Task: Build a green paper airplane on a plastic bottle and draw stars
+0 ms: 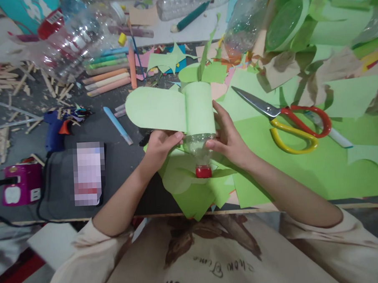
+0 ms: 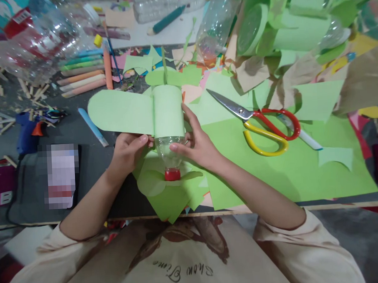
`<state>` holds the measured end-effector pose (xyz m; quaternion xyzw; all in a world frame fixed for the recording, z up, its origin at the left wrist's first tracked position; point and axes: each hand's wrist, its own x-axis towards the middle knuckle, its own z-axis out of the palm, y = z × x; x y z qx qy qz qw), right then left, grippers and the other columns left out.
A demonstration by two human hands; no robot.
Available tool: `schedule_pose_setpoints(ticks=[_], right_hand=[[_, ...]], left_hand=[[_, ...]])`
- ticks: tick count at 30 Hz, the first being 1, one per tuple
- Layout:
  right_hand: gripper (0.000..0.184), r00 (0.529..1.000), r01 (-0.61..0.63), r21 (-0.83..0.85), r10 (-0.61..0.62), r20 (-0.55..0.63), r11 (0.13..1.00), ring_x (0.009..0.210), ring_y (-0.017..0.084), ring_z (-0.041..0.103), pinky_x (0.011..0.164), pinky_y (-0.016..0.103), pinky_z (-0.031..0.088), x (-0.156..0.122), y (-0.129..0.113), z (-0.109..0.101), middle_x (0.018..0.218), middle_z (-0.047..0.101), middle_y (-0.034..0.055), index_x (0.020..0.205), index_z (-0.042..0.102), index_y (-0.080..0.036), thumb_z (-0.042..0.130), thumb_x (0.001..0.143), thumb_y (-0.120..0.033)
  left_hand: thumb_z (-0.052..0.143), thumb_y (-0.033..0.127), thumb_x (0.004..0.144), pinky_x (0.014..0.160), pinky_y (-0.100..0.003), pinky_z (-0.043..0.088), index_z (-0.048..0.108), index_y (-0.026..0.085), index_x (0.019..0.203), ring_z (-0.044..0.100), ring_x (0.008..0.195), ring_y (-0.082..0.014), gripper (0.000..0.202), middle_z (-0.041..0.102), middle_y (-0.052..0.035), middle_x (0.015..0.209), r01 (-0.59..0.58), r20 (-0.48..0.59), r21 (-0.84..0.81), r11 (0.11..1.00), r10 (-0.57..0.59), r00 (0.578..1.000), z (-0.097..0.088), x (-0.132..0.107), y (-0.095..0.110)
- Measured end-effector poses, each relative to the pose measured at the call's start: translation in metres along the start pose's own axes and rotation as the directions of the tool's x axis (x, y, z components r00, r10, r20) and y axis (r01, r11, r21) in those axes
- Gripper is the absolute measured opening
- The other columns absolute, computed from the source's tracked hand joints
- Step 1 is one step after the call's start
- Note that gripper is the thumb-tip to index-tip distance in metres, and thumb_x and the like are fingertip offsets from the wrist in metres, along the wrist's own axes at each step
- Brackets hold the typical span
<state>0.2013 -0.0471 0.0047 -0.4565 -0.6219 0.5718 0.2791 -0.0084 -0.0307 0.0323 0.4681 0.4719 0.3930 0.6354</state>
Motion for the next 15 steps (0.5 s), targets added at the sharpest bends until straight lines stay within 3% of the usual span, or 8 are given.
schedule_pose_setpoints(ticks=[3,7,10,15], right_hand=[[0.108,0.996,-0.008,0.07,0.014,-0.089,0.998,0.106,0.029,0.068,0.075,0.042,0.063,0.001,0.001,0.002,0.173,0.003,0.0049,0.159,-0.005,-0.046,0.061,0.08,-0.076],[0.11,0.993,0.036,0.112,-0.022,-0.119,0.993,0.105,0.03,0.069,0.072,0.041,0.064,0.001,0.006,0.005,0.171,0.011,0.0047,0.16,0.0,-0.046,0.066,0.077,-0.074],[0.101,0.988,0.044,0.13,-0.023,-0.156,0.99,0.097,0.027,0.07,0.069,0.042,0.064,0.002,0.008,0.005,0.168,0.023,0.0056,0.159,0.01,-0.047,0.067,0.079,-0.07],[0.097,0.979,0.034,0.098,-0.013,-0.204,0.995,0.091,0.027,0.07,0.063,0.041,0.063,0.003,0.01,0.007,0.153,0.047,0.0095,0.158,0.021,-0.041,0.071,0.078,-0.067]], left_hand=[[0.07,0.034,0.075,0.066,-0.027,0.052,0.061,0.021,0.071,0.061,0.066,-0.0137,0.016,0.064,-0.0007,0.069,-0.03,-0.021,0.095,0.995,0.032,0.999,-0.001,0.0,-0.003],[0.061,0.037,0.082,0.063,-0.029,0.052,0.064,0.02,0.077,0.065,0.069,-0.0172,0.018,0.069,-0.0042,0.075,-0.136,-0.014,0.408,0.903,0.156,0.988,-0.007,0.003,-0.012],[0.056,0.041,0.091,0.064,-0.029,0.052,0.071,0.019,0.084,0.065,0.072,-0.0176,0.027,0.071,-0.0058,0.079,-0.288,0.025,0.616,0.733,0.347,0.937,-0.012,0.005,-0.019],[0.048,0.039,0.101,0.075,-0.026,0.056,0.07,0.022,0.125,0.069,0.084,-0.0147,0.036,0.077,-0.0047,0.098,-0.443,0.129,0.697,0.564,0.508,0.851,-0.019,0.008,-0.025]])
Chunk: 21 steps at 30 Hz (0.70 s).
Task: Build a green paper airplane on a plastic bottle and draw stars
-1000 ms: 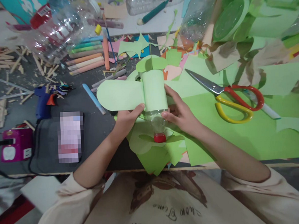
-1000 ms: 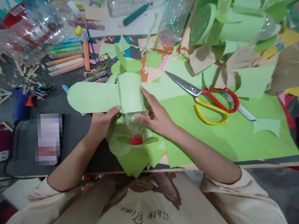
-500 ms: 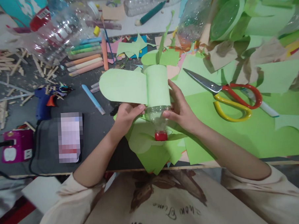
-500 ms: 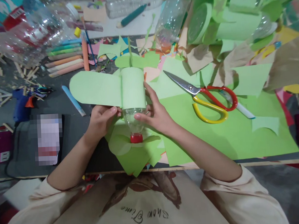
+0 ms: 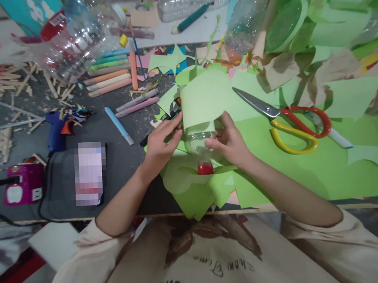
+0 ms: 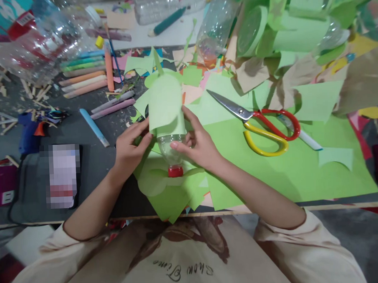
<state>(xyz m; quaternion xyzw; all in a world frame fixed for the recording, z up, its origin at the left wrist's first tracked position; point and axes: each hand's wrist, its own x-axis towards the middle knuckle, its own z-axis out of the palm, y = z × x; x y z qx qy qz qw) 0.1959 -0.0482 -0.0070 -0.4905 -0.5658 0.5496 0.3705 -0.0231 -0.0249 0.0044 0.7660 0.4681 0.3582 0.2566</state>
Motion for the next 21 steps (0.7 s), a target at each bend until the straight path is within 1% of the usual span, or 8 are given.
schedule_pose_setpoints(ticks=[3,5,7,9,11,14,17,21], right_hand=[[0.099,1.0,0.024,-0.042,-0.023,0.018,0.999,0.098,0.03,0.07,0.066,0.042,0.064,0.0,0.004,0.0,0.138,0.058,0.0097,0.159,0.019,-0.039,0.071,0.079,-0.066],[0.098,0.998,0.045,-0.069,-0.042,0.038,0.997,0.1,0.03,0.07,0.068,0.043,0.064,-0.001,0.006,-0.001,0.139,0.057,0.0093,0.159,0.017,-0.04,0.068,0.081,-0.067],[0.094,0.998,0.051,-0.088,-0.048,0.035,0.995,0.095,0.028,0.07,0.066,0.041,0.063,-0.001,0.005,-0.001,0.144,0.052,0.0092,0.159,0.018,-0.041,0.065,0.082,-0.069],[0.091,0.999,0.042,-0.083,-0.041,0.008,0.996,0.088,0.025,0.07,0.063,0.04,0.062,-0.001,0.003,0.0,0.148,0.049,0.0096,0.158,0.021,-0.041,0.064,0.083,-0.069],[0.09,0.999,0.026,-0.071,-0.028,-0.02,0.997,0.083,0.023,0.069,0.061,0.039,0.061,-0.001,0.001,0.001,0.147,0.049,0.0103,0.157,0.024,-0.04,0.065,0.082,-0.069],[0.093,0.999,0.013,-0.084,-0.016,-0.036,0.996,0.077,0.022,0.068,0.059,0.04,0.06,-0.001,-0.001,0.001,0.138,0.056,0.0113,0.157,0.025,-0.038,0.066,0.08,-0.071],[0.095,1.0,0.012,-0.113,-0.015,-0.019,0.994,0.07,0.02,0.066,0.055,0.038,0.057,-0.001,-0.001,0.0,0.127,0.06,0.0105,0.157,0.023,-0.037,0.065,0.079,-0.073],[0.095,1.0,0.028,-0.115,-0.029,-0.001,0.993,0.065,0.018,0.063,0.052,0.035,0.054,-0.001,-0.002,-0.001,0.116,0.062,0.0083,0.156,0.021,-0.038,0.064,0.08,-0.073]], left_hand=[[0.051,0.036,0.1,0.088,-0.029,0.058,0.07,0.022,0.127,0.071,0.099,-0.0177,0.035,0.077,-0.0061,0.113,-0.041,-0.005,0.031,0.999,0.041,0.999,-0.002,0.0,-0.003],[0.054,0.036,0.099,0.098,-0.033,0.058,0.071,0.022,0.125,0.07,0.111,-0.0204,0.034,0.074,-0.0066,0.123,-0.047,-0.015,0.058,0.997,0.048,0.999,-0.004,0.0,-0.004],[0.056,0.038,0.098,0.103,-0.036,0.056,0.072,0.024,0.124,0.069,0.118,-0.0218,0.034,0.072,-0.0059,0.129,-0.062,-0.024,0.082,0.995,0.064,0.998,-0.006,0.0,-0.004],[0.056,0.038,0.098,0.105,-0.037,0.057,0.072,0.023,0.123,0.068,0.12,-0.0218,0.034,0.071,-0.0059,0.131,-0.094,-0.029,0.096,0.991,0.098,0.995,-0.007,-0.001,-0.004],[0.056,0.038,0.098,0.104,-0.037,0.057,0.073,0.022,0.122,0.069,0.119,-0.0214,0.033,0.072,-0.0059,0.13,-0.115,-0.026,0.104,0.988,0.119,0.993,-0.008,-0.001,-0.004],[0.057,0.039,0.098,0.104,-0.037,0.058,0.075,0.023,0.119,0.071,0.116,-0.0215,0.031,0.074,-0.0045,0.126,-0.121,-0.007,0.102,0.987,0.122,0.993,-0.008,0.0,-0.004],[0.059,0.039,0.098,0.103,-0.036,0.059,0.076,0.024,0.118,0.072,0.115,-0.0216,0.031,0.075,-0.0032,0.123,-0.127,-0.004,0.091,0.988,0.128,0.992,-0.009,0.0,-0.006],[0.061,0.04,0.096,0.105,-0.037,0.059,0.075,0.026,0.12,0.071,0.118,-0.0225,0.031,0.073,-0.001,0.126,-0.122,0.03,0.072,0.99,0.12,0.992,-0.013,0.001,-0.008]])
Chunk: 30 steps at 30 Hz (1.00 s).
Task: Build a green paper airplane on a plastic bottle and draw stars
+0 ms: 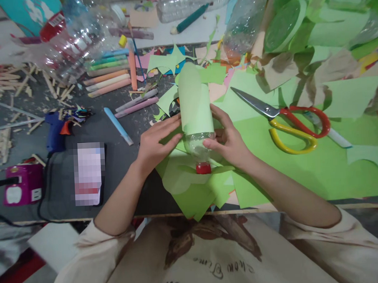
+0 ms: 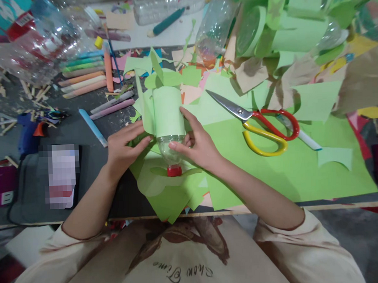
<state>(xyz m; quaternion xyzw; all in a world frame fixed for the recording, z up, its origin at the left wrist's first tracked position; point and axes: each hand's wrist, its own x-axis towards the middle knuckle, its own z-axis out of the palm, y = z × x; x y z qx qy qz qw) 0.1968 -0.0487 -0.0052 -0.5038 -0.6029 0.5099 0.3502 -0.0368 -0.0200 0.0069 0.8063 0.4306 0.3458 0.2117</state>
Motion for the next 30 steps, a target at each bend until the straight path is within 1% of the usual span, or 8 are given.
schedule_pose_setpoints(ticks=[5,11,17,20,23,26,28,30], right_hand=[[0.093,1.0,-0.002,0.002,0.002,-0.006,1.0,0.064,0.017,0.062,0.052,0.036,0.054,0.0,-0.001,0.0,0.113,0.062,0.0081,0.155,0.022,-0.037,0.063,0.08,-0.074],[0.099,0.999,-0.034,-0.03,0.035,0.039,0.999,0.069,0.019,0.064,0.056,0.036,0.054,0.0,-0.003,-0.002,0.118,0.06,0.0087,0.156,0.016,-0.037,0.063,0.078,-0.076],[0.104,0.999,-0.039,-0.014,0.039,0.03,0.999,0.082,0.024,0.068,0.062,0.039,0.058,0.0,-0.003,0.001,0.13,0.057,0.0116,0.157,0.014,-0.038,0.066,0.075,-0.077],[0.101,1.0,-0.015,-0.012,0.015,0.015,1.0,0.078,0.022,0.068,0.059,0.038,0.057,0.0,-0.003,0.001,0.134,0.056,0.0108,0.156,0.017,-0.04,0.067,0.076,-0.075],[0.095,1.0,-0.007,-0.028,0.007,0.001,1.0,0.071,0.018,0.064,0.054,0.035,0.054,0.0,-0.005,0.001,0.142,0.05,0.0109,0.155,0.021,-0.041,0.066,0.078,-0.073],[0.091,1.0,-0.017,-0.06,0.016,-0.016,0.998,0.067,0.014,0.06,0.052,0.034,0.053,-0.001,-0.007,0.001,0.151,0.043,0.0117,0.155,0.025,-0.041,0.065,0.079,-0.072],[0.09,1.0,-0.021,-0.072,0.02,-0.02,0.997,0.065,0.012,0.059,0.053,0.033,0.053,-0.001,-0.009,0.001,0.155,0.04,0.012,0.154,0.026,-0.04,0.065,0.08,-0.072],[0.089,1.0,-0.016,-0.07,0.014,-0.026,0.997,0.066,0.012,0.059,0.053,0.033,0.054,-0.001,-0.009,0.002,0.157,0.038,0.0121,0.154,0.027,-0.04,0.065,0.08,-0.071]], left_hand=[[0.065,0.038,0.094,0.103,-0.036,0.06,0.078,0.025,0.112,0.072,0.115,-0.023,0.026,0.074,-0.0033,0.124,-0.001,-0.025,-0.038,0.999,0.0,1.0,0.0,0.001,0.001],[0.065,0.03,0.094,0.1,-0.033,0.06,0.079,0.022,0.107,0.073,0.112,-0.0214,0.021,0.075,-0.0041,0.123,0.009,-0.058,-0.034,0.999,-0.011,0.998,0.005,0.001,0.005],[0.061,0.04,0.096,0.094,-0.037,0.063,0.08,0.023,0.093,0.075,0.105,-0.0228,0.025,0.079,-0.0042,0.112,0.034,-0.042,-0.022,0.999,-0.034,0.999,0.008,0.001,0.004],[0.059,0.04,0.097,0.094,-0.039,0.062,0.078,0.023,0.093,0.074,0.103,-0.0241,0.026,0.079,-0.0059,0.105,0.007,-0.051,0.037,0.999,-0.006,0.999,0.006,0.0,0.004],[0.057,0.037,0.097,0.093,-0.042,0.059,0.072,0.023,0.103,0.071,0.104,-0.0245,0.021,0.076,-0.0073,0.108,-0.085,-0.131,0.074,0.994,0.094,0.987,0.0,-0.004,0.008],[0.054,0.036,0.098,0.094,-0.039,0.055,0.068,0.032,0.102,0.069,0.091,-0.0191,0.015,0.072,-0.0001,0.091,-0.258,-0.216,0.073,0.964,0.267,0.939,-0.002,-0.009,0.016],[0.055,0.041,0.097,0.097,-0.032,0.054,0.066,0.038,0.101,0.07,0.087,-0.0144,0.012,0.072,0.006,0.086,-0.4,-0.169,0.063,0.914,0.405,0.899,0.001,-0.011,0.024],[0.054,0.043,0.097,0.099,-0.028,0.053,0.065,0.037,0.111,0.072,0.1,-0.014,0.019,0.076,0.006,0.104,-0.52,-0.041,0.089,0.849,0.525,0.85,0.007,-0.011,0.033]])
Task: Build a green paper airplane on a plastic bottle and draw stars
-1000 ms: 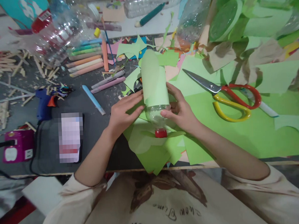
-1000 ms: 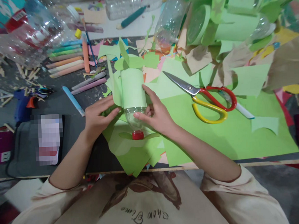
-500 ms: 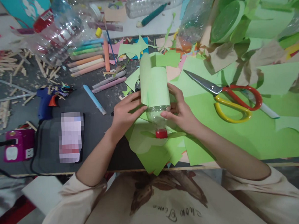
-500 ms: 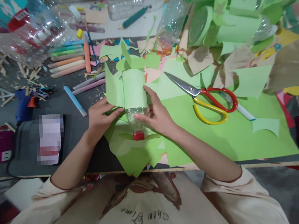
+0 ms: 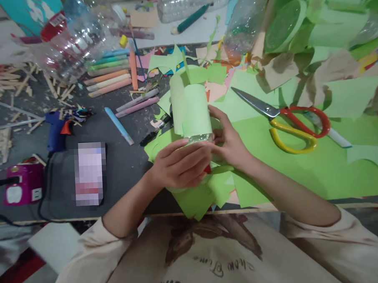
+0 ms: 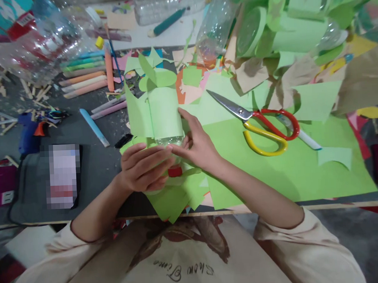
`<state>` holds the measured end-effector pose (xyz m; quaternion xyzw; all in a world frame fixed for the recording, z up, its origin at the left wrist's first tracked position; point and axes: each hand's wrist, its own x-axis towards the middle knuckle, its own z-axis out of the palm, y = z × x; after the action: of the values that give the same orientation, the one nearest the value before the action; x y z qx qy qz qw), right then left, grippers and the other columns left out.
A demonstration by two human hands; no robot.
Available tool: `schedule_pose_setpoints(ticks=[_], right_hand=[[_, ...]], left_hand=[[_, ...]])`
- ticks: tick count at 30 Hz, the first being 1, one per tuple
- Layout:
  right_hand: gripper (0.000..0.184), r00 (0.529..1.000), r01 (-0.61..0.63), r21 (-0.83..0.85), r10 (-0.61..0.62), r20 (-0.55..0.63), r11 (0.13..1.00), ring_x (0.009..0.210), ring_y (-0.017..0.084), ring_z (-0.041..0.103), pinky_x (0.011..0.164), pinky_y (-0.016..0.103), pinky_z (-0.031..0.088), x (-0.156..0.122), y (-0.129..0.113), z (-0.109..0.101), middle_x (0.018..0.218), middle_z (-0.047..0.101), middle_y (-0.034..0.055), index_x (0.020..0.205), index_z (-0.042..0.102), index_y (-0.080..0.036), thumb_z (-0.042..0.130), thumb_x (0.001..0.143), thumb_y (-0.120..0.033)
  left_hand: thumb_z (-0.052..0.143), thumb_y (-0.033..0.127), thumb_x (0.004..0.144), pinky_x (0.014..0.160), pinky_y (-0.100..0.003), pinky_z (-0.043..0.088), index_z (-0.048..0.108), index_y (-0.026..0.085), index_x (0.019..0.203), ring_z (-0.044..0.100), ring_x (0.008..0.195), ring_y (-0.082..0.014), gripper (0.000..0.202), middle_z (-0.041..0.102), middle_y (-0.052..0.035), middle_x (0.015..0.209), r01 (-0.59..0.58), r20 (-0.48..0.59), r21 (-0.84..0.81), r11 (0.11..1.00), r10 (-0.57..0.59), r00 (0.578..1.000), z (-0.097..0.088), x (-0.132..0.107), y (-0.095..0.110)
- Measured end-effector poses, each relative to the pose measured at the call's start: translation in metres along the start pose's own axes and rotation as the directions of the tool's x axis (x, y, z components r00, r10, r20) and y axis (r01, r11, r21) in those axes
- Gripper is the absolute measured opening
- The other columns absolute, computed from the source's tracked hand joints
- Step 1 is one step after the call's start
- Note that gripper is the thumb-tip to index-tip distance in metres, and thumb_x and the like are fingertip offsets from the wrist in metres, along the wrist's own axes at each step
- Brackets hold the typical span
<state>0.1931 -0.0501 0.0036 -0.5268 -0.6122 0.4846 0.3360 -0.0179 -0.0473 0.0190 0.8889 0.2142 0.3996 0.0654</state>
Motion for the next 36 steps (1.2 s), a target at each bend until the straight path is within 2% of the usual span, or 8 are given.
schedule_pose_setpoints(ticks=[2,5,10,18,21,25,30,36], right_hand=[[0.089,1.0,0.006,0.009,-0.006,-0.005,1.0,0.066,0.013,0.059,0.053,0.033,0.054,0.0,-0.001,0.0,0.158,0.037,0.012,0.154,0.028,-0.04,0.066,0.079,-0.07],[0.088,1.0,-0.003,0.024,0.003,-0.008,1.0,0.062,0.011,0.058,0.053,0.034,0.055,0.001,-0.002,0.0,0.159,0.034,0.0116,0.154,0.029,-0.04,0.067,0.08,-0.068],[0.087,1.0,0.002,0.028,-0.002,-0.013,1.0,0.067,0.014,0.06,0.054,0.036,0.056,0.0,-0.001,0.0,0.161,0.032,0.0109,0.156,0.025,-0.041,0.062,0.083,-0.07],[0.087,0.999,0.002,0.041,0.0,-0.041,0.999,0.063,0.013,0.058,0.053,0.038,0.057,0.0,0.002,0.002,0.156,0.038,0.0119,0.154,0.028,-0.039,0.064,0.081,-0.07],[0.087,0.999,0.004,0.052,-0.003,-0.032,0.999,0.064,0.013,0.058,0.053,0.037,0.057,0.001,0.002,0.002,0.154,0.042,0.0115,0.153,0.028,-0.039,0.066,0.081,-0.068],[0.089,1.0,-0.004,0.04,0.005,-0.014,0.999,0.068,0.016,0.062,0.055,0.038,0.059,0.0,0.003,0.001,0.158,0.037,0.0114,0.155,0.025,-0.039,0.066,0.081,-0.067],[0.092,1.0,0.013,0.011,-0.013,0.016,1.0,0.067,0.014,0.061,0.055,0.036,0.057,0.001,0.003,0.0,0.161,0.033,0.0109,0.156,0.025,-0.04,0.069,0.079,-0.066],[0.09,0.999,0.029,0.03,-0.03,0.022,0.999,0.064,0.013,0.059,0.055,0.038,0.058,0.002,0.003,0.0,0.159,0.036,0.0125,0.154,0.028,-0.038,0.065,0.08,-0.071]], left_hand=[[0.046,0.046,0.101,0.105,-0.033,0.051,0.06,0.032,0.126,0.069,0.117,-0.0182,0.032,0.073,0.0007,0.123,0.022,0.056,0.152,0.988,-0.031,0.998,0.004,0.005,0.003],[0.032,0.051,0.104,0.11,-0.039,0.045,0.054,0.025,0.138,0.063,0.128,-0.0235,0.048,0.069,-0.0085,0.134,0.163,0.026,0.285,0.945,-0.177,0.984,0.004,0.006,0.0],[0.029,0.047,0.106,0.108,-0.039,0.045,0.055,0.02,0.141,0.059,0.132,-0.0265,0.052,0.064,-0.0126,0.14,0.357,0.068,0.275,0.893,-0.388,0.919,-0.001,-0.001,-0.013],[0.023,0.047,0.107,0.113,-0.036,0.045,0.055,0.02,0.143,0.058,0.135,-0.0217,0.055,0.062,-0.0099,0.144,0.533,0.092,0.112,0.839,-0.543,0.835,0.006,-0.005,-0.016],[0.025,0.049,0.106,0.115,-0.037,0.045,0.056,0.021,0.143,0.056,0.136,-0.0218,0.056,0.061,-0.0096,0.145,0.575,0.096,0.023,0.818,-0.575,0.813,0.008,-0.005,-0.017],[0.03,0.049,0.106,0.107,-0.034,0.051,0.062,0.02,0.136,0.063,0.125,-0.0204,0.052,0.069,-0.0093,0.134,0.607,0.05,-0.064,0.792,-0.605,0.795,0.011,-0.004,-0.021],[0.033,0.051,0.105,0.097,-0.031,0.052,0.054,0.023,0.145,0.065,0.112,-0.0201,0.053,0.069,-0.0098,0.122,0.635,0.056,-0.085,0.768,-0.633,0.772,0.013,-0.005,-0.027],[0.027,0.056,0.105,0.099,-0.031,0.048,0.049,0.023,0.149,0.061,0.112,-0.0194,0.059,0.065,-0.0091,0.118,0.615,0.099,-0.073,0.785,-0.608,0.788,0.014,-0.008,-0.031]])
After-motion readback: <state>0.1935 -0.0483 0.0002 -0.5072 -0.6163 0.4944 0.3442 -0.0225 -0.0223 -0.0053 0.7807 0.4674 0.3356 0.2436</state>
